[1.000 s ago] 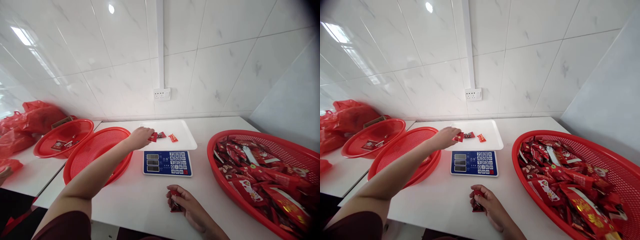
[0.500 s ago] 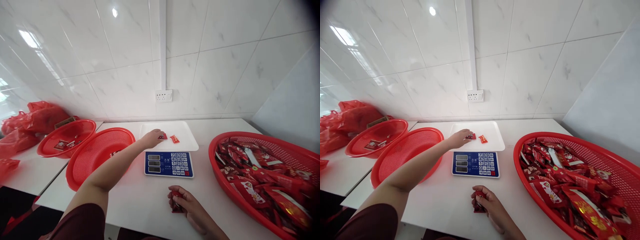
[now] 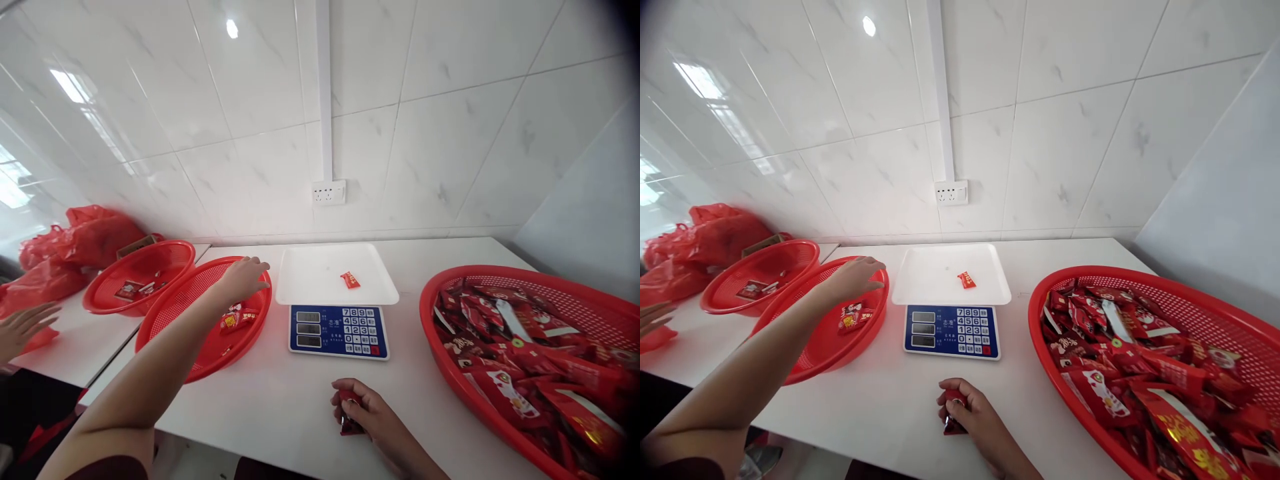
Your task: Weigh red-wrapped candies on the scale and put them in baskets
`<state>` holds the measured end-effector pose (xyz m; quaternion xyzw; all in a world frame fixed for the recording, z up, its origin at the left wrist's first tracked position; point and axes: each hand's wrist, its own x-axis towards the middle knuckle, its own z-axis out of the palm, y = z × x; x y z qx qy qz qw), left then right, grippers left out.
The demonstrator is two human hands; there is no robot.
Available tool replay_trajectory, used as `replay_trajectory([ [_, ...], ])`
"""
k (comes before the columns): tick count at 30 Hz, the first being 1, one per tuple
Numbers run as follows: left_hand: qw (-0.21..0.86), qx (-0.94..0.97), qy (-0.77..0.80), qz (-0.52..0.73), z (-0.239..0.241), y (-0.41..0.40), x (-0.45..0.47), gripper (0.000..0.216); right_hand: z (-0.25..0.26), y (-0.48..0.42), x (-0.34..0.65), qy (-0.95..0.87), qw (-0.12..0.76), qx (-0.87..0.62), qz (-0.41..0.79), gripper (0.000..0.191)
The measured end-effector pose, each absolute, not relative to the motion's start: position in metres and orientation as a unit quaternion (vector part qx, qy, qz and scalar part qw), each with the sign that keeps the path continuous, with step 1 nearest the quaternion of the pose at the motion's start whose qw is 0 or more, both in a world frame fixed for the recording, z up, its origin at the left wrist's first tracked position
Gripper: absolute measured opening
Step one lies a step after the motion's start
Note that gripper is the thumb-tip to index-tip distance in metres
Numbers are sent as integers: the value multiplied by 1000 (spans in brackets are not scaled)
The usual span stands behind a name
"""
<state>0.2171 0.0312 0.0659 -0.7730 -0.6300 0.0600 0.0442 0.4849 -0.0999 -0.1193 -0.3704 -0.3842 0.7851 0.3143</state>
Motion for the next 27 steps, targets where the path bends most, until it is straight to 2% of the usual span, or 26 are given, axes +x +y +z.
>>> replay_trajectory([
  [6,7,-872,-490,14,33,53,277,40,-119,-104,482,-381,341,-388,767,43],
  [9,17,-911,-411,39,8,70,325,53,-118,-105,482,-365,356,-398,763,41],
  [12,39,-927,-367,66,-7,81,354,49,-117,-106,482,-353,367,-400,762,41],
  [17,54,-898,-433,53,6,76,346,33,-114,-107,483,-374,354,-389,764,39],
  [22,78,-831,-551,20,49,32,272,31,-121,-105,484,-407,330,-389,758,40],
  [27,5,-739,-673,28,50,-52,215,50,-129,-104,484,-443,300,-389,750,39],
])
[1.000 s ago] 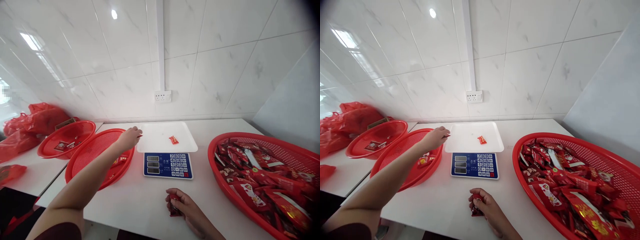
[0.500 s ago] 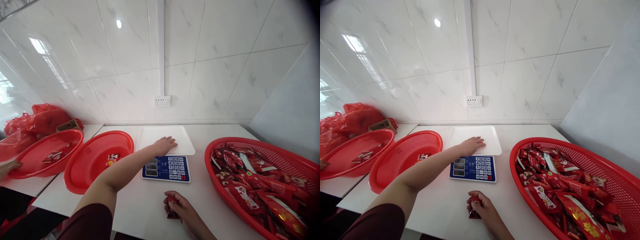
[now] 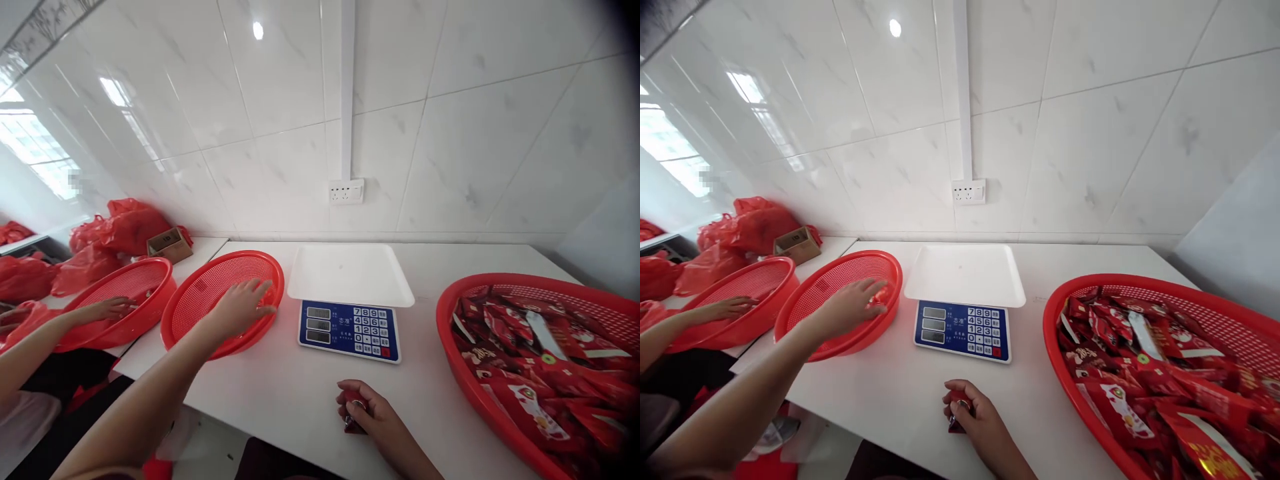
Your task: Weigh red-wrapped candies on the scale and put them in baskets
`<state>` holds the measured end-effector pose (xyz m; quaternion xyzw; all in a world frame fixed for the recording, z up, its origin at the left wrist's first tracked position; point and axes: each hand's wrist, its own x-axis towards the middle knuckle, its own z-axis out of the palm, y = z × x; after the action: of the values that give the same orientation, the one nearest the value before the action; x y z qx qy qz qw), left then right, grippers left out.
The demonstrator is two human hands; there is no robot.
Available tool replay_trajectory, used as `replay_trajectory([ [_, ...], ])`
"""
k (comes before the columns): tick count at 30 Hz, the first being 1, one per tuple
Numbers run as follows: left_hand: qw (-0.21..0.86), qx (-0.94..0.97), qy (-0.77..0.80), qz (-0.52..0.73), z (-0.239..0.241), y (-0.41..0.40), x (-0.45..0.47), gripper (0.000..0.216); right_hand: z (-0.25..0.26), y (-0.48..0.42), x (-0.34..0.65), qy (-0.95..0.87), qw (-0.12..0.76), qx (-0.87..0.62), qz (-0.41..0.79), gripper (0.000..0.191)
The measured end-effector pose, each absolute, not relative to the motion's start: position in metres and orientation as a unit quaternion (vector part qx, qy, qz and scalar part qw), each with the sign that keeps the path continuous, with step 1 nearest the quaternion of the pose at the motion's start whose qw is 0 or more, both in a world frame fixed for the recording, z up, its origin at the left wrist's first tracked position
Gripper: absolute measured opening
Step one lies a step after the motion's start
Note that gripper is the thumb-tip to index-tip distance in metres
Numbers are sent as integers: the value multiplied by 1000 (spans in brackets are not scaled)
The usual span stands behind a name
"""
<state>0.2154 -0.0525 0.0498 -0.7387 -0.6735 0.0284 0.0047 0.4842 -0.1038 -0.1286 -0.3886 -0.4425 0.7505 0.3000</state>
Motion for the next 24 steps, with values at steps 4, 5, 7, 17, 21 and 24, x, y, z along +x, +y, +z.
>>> replay_trajectory([
  [4,-67,-719,-689,54,16,-110,212,58,-127,-105,482,-441,312,-401,740,39],
  [5,-65,-708,-701,52,9,-117,212,58,-126,-105,481,-437,318,-403,738,39],
  [7,-48,-685,-725,46,0,-120,210,61,-124,-106,480,-432,322,-406,738,39],
  [17,65,-659,-749,5,-11,-39,149,60,-124,-101,486,-402,333,-386,761,38],
  [21,121,-647,-741,-132,-22,-20,155,48,-120,-101,483,-384,353,-376,766,41],
  [24,77,-678,-680,-270,-33,-23,199,43,-105,-103,485,-398,368,-392,743,43],
])
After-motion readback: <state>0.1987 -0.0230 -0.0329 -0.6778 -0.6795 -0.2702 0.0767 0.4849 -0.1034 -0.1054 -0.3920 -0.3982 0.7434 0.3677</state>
